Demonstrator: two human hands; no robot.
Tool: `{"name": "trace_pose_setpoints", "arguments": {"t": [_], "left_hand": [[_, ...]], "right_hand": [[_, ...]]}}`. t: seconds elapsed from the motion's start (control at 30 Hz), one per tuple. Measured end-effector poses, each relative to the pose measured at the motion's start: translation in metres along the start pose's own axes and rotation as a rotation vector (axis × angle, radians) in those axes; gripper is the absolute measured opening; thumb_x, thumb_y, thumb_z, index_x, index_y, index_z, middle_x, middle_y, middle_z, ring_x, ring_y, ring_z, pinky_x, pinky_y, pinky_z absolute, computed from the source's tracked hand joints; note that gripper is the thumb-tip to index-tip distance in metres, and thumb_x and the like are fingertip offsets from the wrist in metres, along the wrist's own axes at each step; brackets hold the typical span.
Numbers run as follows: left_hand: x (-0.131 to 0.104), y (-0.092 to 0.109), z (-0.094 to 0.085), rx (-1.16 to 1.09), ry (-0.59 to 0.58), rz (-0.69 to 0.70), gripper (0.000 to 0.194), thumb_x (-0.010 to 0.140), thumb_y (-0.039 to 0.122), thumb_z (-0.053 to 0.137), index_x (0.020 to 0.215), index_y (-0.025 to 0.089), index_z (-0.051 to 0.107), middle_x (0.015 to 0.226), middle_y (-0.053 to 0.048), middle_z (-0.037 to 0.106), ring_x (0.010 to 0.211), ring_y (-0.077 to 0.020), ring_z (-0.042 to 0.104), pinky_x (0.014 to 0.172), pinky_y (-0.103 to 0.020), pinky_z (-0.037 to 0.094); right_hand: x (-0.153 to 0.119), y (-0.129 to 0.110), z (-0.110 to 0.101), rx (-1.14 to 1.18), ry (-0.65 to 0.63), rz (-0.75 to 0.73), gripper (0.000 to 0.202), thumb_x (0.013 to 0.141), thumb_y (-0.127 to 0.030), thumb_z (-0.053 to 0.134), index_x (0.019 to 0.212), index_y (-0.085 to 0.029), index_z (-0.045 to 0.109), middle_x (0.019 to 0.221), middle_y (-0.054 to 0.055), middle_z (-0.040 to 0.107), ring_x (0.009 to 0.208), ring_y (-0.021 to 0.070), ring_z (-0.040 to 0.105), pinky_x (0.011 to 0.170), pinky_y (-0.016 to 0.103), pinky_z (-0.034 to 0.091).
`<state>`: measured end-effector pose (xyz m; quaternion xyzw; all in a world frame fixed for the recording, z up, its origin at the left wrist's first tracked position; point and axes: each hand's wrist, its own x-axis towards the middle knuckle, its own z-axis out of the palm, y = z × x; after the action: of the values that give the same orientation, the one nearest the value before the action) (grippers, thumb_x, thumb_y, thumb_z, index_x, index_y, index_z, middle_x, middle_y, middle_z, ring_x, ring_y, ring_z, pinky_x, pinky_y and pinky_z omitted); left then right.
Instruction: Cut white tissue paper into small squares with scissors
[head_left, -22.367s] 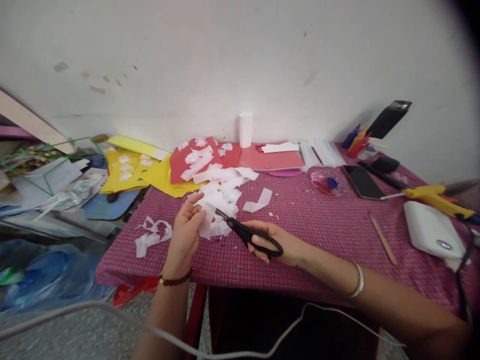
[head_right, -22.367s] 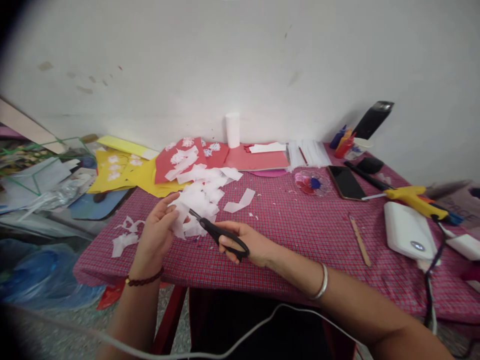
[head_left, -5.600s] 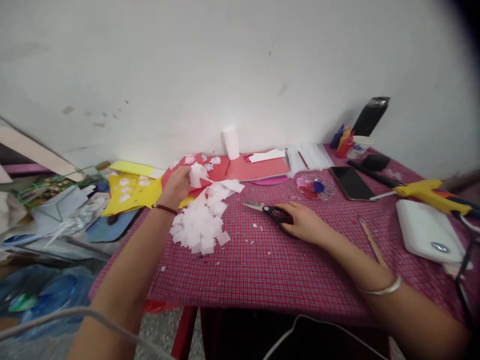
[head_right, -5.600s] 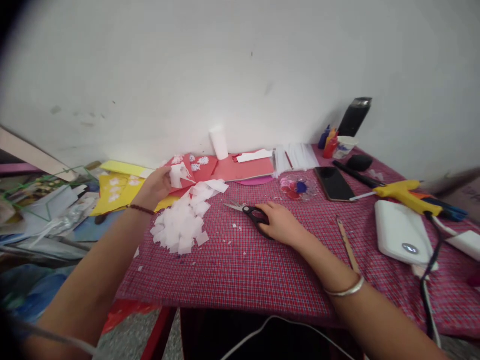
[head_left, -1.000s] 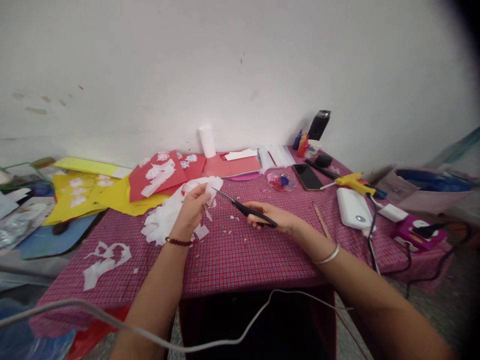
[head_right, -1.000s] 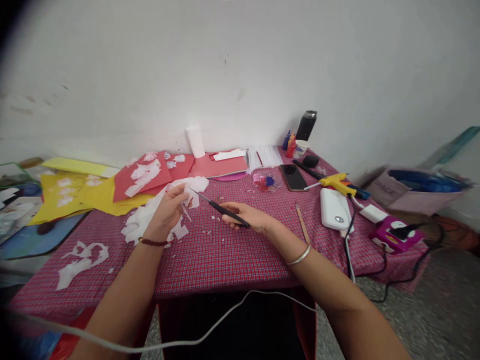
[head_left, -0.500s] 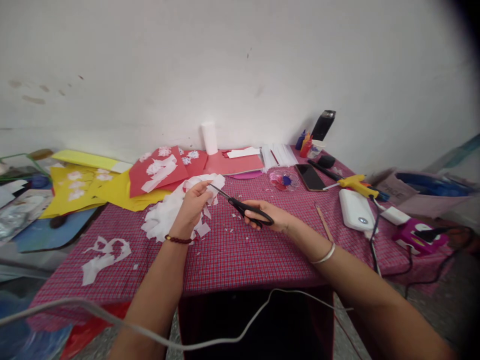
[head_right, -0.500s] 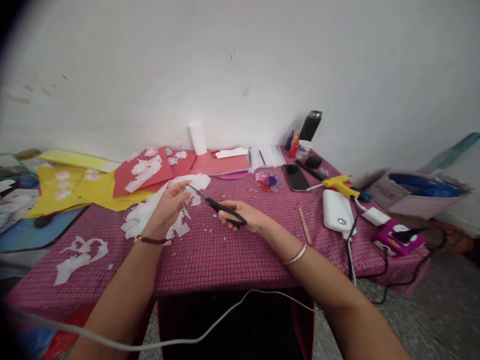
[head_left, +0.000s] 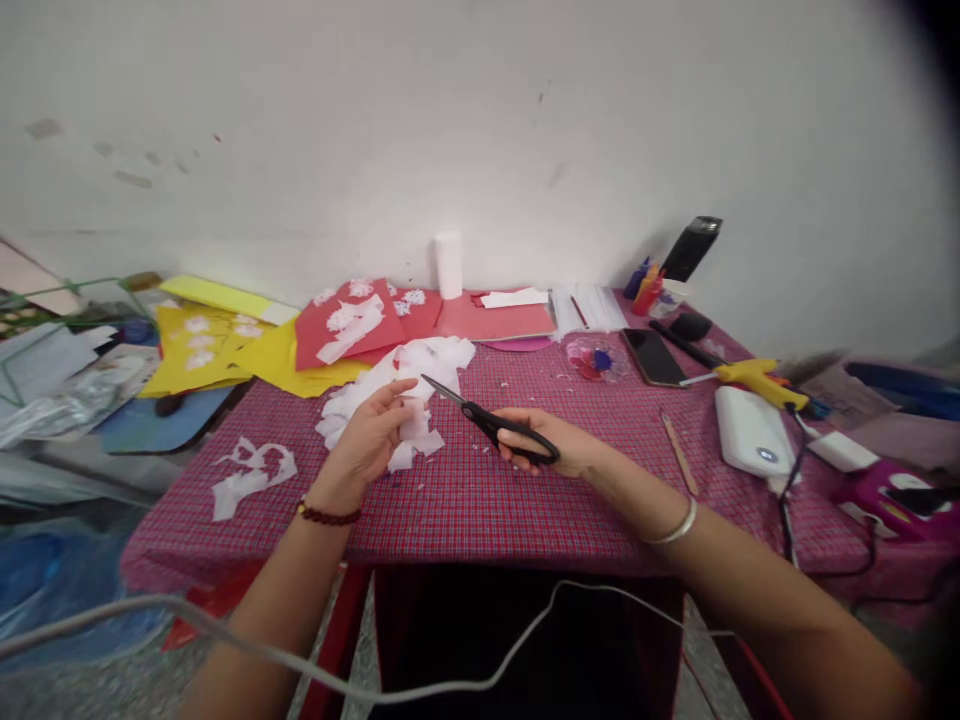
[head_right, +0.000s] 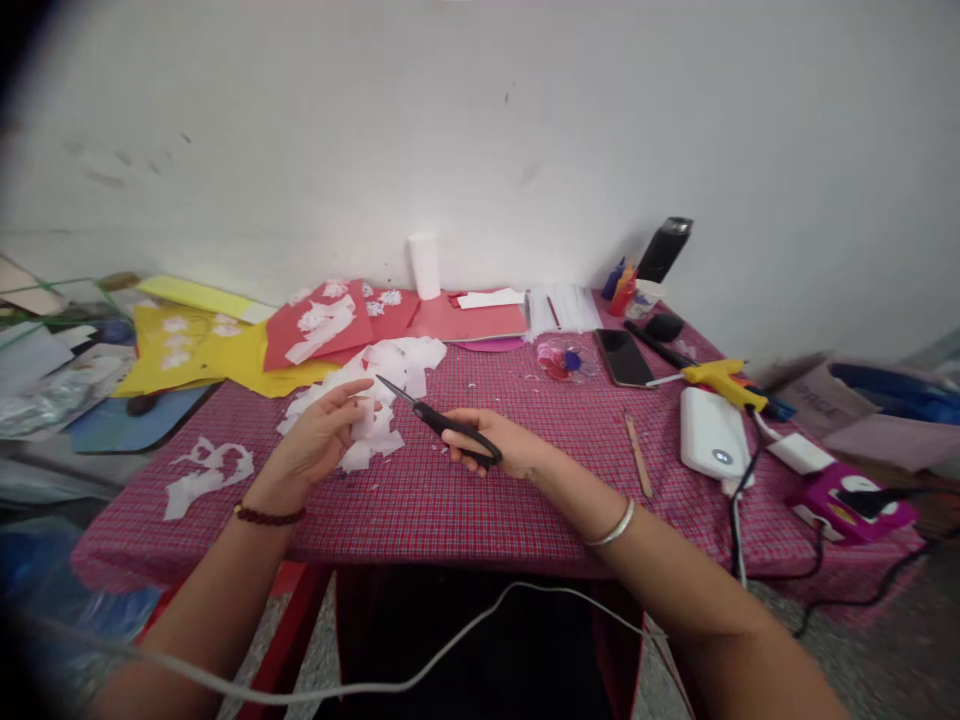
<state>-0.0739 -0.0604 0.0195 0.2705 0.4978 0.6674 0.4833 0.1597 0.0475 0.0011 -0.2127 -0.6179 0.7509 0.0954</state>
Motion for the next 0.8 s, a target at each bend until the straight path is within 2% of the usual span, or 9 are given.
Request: {"name": "trace_pose_setpoints", "arguments": {"t": [0.1,0.2,0.3,0.4,0.47,0.57,0.8], "left_hand": [[-0.01,0.001,-0.016,0.03,0.04,-0.001,0.051,0.058,0.013,0.08,0.107,0.013,0.066,0.076,-0.002,0.069,0.063,-0.0105,0.061,0.058,-0.02,0.046],[-0.012,0.004,-0.029,0.089,0.105,0.074,0.048,0.058,0.012,0.079,0.105,0.014,0.067,0.069,0.003,0.064,0.058,-0.0078,0.056,0.056,-0.019,0.042],[-0.005,0.013,-0.039,0.156,0.125,0.138,0.044,0.059,0.013,0.079,0.101,0.015,0.067,0.07,0.002,0.065,0.065,-0.0094,0.059,0.061,-0.02,0.043],[0.006,0.026,-0.043,0.239,0.106,0.136,0.04,0.06,0.017,0.079,0.099,0.014,0.067,0.068,0.002,0.065,0.063,-0.0102,0.058,0.06,-0.022,0.043],[0.015,0.034,-0.043,0.311,0.079,0.117,0.036,0.062,0.019,0.078,0.096,0.014,0.068,0.066,0.002,0.064,0.058,-0.01,0.055,0.058,-0.023,0.042],[0.029,0.042,-0.04,0.441,-0.007,0.107,0.032,0.064,0.02,0.076,0.094,0.015,0.07,0.064,0.001,0.062,0.055,-0.0105,0.052,0.054,-0.025,0.04],[0.044,0.051,-0.014,0.66,-0.163,0.098,0.023,0.067,0.018,0.071,0.089,0.017,0.072,0.059,0.002,0.056,0.05,-0.0094,0.044,0.048,-0.024,0.031]], "right_hand": [[0.0,0.0,0.002,-0.07,-0.066,-0.003,0.055,0.08,-0.056,0.073,0.112,-0.016,0.055,0.075,-0.003,0.055,0.051,0.0042,0.047,0.043,0.015,0.039],[-0.002,-0.005,0.001,-0.183,-0.167,-0.006,0.062,0.083,-0.057,0.069,0.125,-0.015,0.053,0.085,0.0,0.054,0.061,0.0055,0.048,0.052,0.017,0.042],[-0.004,-0.018,-0.002,-0.325,-0.24,0.019,0.068,0.087,-0.058,0.064,0.138,-0.015,0.047,0.095,0.004,0.054,0.073,0.009,0.051,0.063,0.021,0.046],[0.001,-0.032,-0.009,-0.5,-0.277,0.027,0.071,0.087,-0.056,0.063,0.141,-0.014,0.046,0.112,0.01,0.056,0.093,0.0162,0.055,0.079,0.028,0.048],[0.006,-0.039,-0.013,-0.564,-0.285,0.035,0.074,0.086,-0.057,0.064,0.143,-0.014,0.045,0.122,0.012,0.056,0.107,0.0218,0.053,0.089,0.033,0.047],[0.012,-0.045,-0.021,-0.594,-0.289,0.035,0.075,0.085,-0.056,0.065,0.144,-0.015,0.045,0.128,0.013,0.056,0.114,0.0256,0.052,0.095,0.037,0.045],[0.013,-0.052,-0.029,-0.62,-0.325,-0.009,0.07,0.088,-0.056,0.062,0.14,-0.011,0.049,0.119,0.011,0.058,0.101,0.0204,0.054,0.086,0.032,0.046]]}}
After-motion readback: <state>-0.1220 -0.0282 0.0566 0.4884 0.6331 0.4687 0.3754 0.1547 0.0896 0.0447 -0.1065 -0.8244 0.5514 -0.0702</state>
